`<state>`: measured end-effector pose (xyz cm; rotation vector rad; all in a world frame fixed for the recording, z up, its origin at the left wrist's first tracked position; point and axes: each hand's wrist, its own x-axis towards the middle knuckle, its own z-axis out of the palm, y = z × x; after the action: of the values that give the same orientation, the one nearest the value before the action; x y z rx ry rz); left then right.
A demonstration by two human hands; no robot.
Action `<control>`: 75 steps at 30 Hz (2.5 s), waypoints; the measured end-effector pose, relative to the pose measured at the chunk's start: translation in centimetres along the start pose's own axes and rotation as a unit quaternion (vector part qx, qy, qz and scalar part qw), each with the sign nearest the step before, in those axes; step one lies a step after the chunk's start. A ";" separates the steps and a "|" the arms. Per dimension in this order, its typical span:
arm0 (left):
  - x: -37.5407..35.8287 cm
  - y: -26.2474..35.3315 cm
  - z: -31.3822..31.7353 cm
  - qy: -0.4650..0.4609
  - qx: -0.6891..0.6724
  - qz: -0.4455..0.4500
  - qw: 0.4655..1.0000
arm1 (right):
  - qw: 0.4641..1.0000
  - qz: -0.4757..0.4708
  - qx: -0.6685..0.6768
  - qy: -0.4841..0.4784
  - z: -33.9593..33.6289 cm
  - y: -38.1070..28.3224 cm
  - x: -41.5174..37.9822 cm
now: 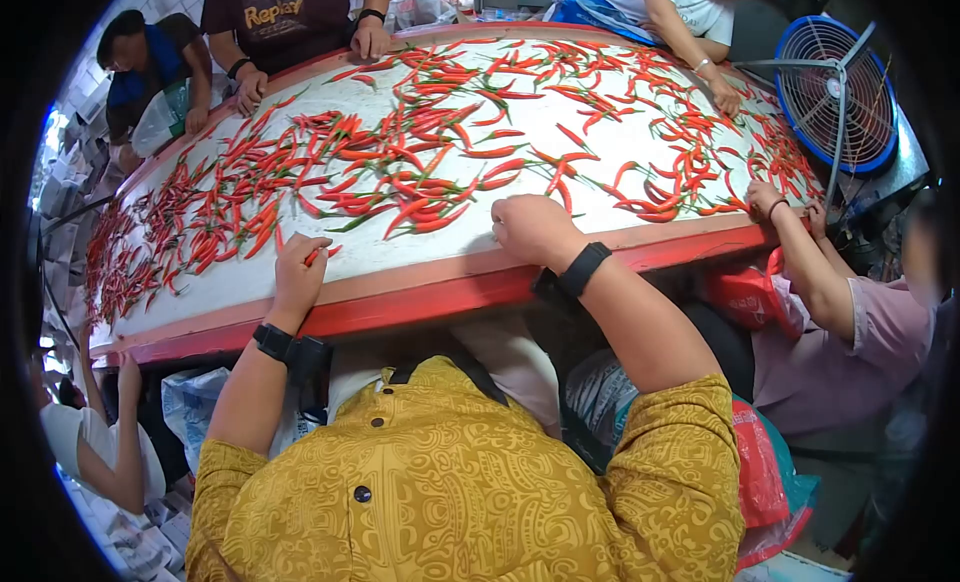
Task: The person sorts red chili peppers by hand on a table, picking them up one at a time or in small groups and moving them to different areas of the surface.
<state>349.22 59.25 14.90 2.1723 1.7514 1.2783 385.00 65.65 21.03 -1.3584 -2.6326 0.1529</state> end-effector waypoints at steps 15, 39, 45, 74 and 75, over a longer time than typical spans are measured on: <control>4.2 8.9 9.5 -0.087 0.087 -0.054 0.991 | 0.982 0.111 0.042 -0.148 -5.2 11.0 -2.2; 5.3 20.2 17.1 -0.110 -0.067 -0.034 0.991 | 0.995 0.004 0.071 0.076 -7.5 26.8 -11.2; 4.8 22.3 19.5 -0.127 -0.059 -0.011 0.990 | 0.966 0.188 -0.028 -0.175 -9.1 31.4 -12.5; 8.1 34.4 30.9 -0.060 -0.068 0.007 0.996 | 0.976 -0.040 0.175 -0.123 -11.2 44.7 -15.7; 8.3 34.8 31.1 -0.087 -0.061 -0.023 0.994 | 0.977 -0.113 0.168 -0.067 -10.3 45.3 -15.2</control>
<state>395.91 67.28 17.47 2.0951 1.6043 1.1172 431.88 79.57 21.73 -0.9645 -2.6828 0.6464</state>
